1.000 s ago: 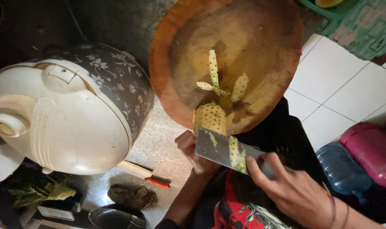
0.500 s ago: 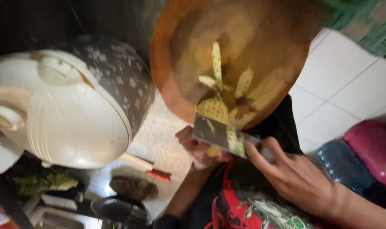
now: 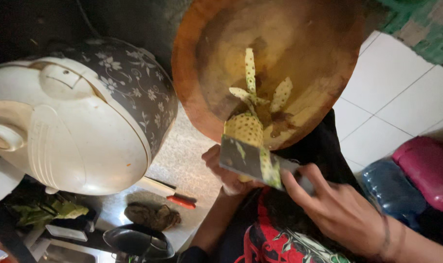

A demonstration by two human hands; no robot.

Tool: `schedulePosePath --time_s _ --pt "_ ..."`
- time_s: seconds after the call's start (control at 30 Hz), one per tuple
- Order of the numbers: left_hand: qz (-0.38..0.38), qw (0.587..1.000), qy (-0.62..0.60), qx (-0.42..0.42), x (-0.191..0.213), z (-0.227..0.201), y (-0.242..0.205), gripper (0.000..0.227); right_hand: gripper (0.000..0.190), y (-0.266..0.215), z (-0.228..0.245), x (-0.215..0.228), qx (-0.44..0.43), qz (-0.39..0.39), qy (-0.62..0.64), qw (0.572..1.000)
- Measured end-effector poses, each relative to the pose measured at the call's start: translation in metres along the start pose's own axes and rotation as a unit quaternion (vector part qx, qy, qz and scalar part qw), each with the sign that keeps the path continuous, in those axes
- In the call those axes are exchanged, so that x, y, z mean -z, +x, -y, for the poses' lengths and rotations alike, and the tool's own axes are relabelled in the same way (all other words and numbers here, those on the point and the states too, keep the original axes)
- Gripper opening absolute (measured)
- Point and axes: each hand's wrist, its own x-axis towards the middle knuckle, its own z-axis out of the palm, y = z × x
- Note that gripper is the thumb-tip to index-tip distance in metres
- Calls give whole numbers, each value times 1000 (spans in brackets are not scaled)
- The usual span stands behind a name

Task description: The person uses a cleaver to peel a pineapple on a wooden cutting board, removing the skin in vertical strips.

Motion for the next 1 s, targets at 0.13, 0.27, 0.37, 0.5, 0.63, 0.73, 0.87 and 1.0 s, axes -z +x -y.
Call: schedulePosePath --time_s 0.13,0.27,0.37,0.5,0.63,0.73,0.87,1.0 --pt "-4 1000 -1 8 -5 4 -8 57 73 -10 -2 -9 9 -7 3 1000" --pt "-8 999 -42 3 -5 3 -6 46 73 25 -12 -22 36 -62 -50 996" --pt "-4 1000 -12 -3 -1 0 2 42 74 54 -18 -27 16 -73 -93 993" --pt "14 1000 -8 14 2 -7 9 38 70 78 -36 -29 30 -142 -108 983" --pt "-11 997 14 80 0 -28 2 41 75 61 -37 -25 -34 -120 26 992" --pt "1 989 -13 146 -1 -35 -4 42 77 22 -20 -14 -43 -118 79 989" --pt "42 997 -12 67 9 -27 -9 50 80 -26 1 -10 11 -52 48 997" --pt "42 991 17 123 2 -20 -8 43 83 -28 1 -11 1 2 -22 1000"
